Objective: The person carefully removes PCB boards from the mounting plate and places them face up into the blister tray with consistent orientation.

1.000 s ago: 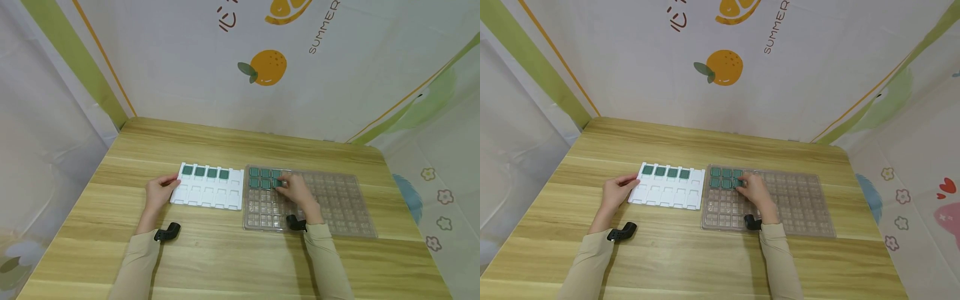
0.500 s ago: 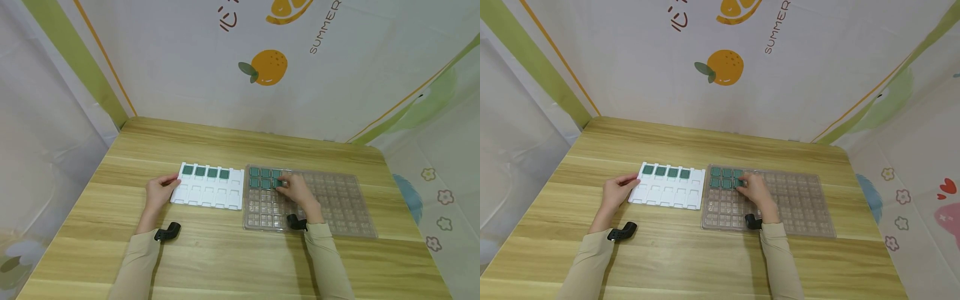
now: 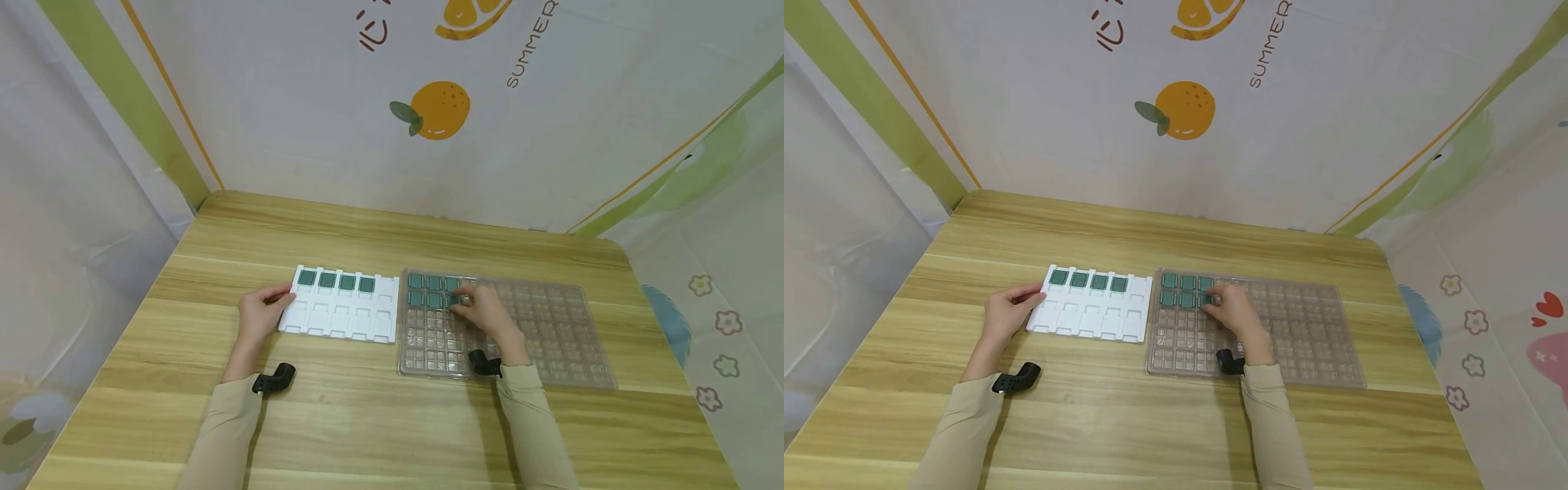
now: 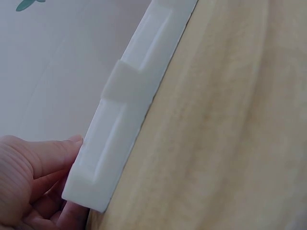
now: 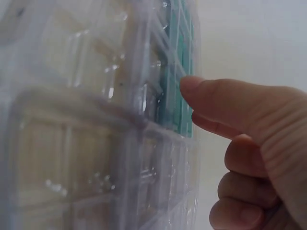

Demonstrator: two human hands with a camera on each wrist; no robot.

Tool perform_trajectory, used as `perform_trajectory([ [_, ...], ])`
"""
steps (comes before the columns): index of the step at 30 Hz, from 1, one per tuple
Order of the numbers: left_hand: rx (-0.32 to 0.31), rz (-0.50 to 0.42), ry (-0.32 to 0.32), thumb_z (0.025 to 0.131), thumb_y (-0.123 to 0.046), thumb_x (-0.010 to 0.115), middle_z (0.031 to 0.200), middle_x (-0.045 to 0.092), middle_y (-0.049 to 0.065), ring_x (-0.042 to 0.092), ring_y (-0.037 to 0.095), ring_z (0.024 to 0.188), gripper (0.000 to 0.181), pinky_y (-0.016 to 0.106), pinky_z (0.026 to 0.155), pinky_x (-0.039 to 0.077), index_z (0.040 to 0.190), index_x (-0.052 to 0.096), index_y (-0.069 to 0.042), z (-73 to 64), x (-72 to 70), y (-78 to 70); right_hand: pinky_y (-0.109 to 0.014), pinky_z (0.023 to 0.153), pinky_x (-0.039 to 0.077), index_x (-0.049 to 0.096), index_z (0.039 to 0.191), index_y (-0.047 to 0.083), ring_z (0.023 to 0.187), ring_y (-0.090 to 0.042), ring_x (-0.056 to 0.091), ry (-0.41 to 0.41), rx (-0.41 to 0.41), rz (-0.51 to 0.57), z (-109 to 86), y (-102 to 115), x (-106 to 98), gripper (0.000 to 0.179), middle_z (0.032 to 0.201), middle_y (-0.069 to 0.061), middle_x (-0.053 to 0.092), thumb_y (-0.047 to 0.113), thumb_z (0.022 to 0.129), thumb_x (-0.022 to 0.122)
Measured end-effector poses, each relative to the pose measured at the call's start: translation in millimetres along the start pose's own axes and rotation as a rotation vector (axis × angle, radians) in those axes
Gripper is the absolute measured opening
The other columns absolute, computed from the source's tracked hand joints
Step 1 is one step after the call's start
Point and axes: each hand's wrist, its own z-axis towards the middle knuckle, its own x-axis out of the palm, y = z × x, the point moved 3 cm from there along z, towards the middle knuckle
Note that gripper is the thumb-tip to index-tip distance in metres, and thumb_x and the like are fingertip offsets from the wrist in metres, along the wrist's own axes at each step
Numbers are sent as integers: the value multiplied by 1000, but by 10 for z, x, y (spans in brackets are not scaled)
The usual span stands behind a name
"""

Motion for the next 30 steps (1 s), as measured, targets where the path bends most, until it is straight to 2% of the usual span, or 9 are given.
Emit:
perform_trajectory([
  [10,-8,-18,-4,82,-2,70,99,67,25,53,-10,68,22,7,60,43,102,69,7,-13,-8,-4,-22,44,26,68,106,-4,43,-7,26,-3,-2,-33,90,131,22,31,47,6,32,13,81,74],
  [21,9,-31,2,82,-1,70,98,67,26,53,-11,67,22,8,60,43,102,69,8,5,-1,33,-22,43,24,66,112,-4,41,-8,19,45,5,84,233,341,104,33,44,7,26,14,84,71],
  [30,16,-16,2,82,-1,70,96,67,25,52,-12,66,22,8,59,43,102,69,7,-1,-3,21,-22,44,23,66,112,-2,42,-7,20,55,-5,96,344,510,169,34,46,7,27,16,84,71],
])
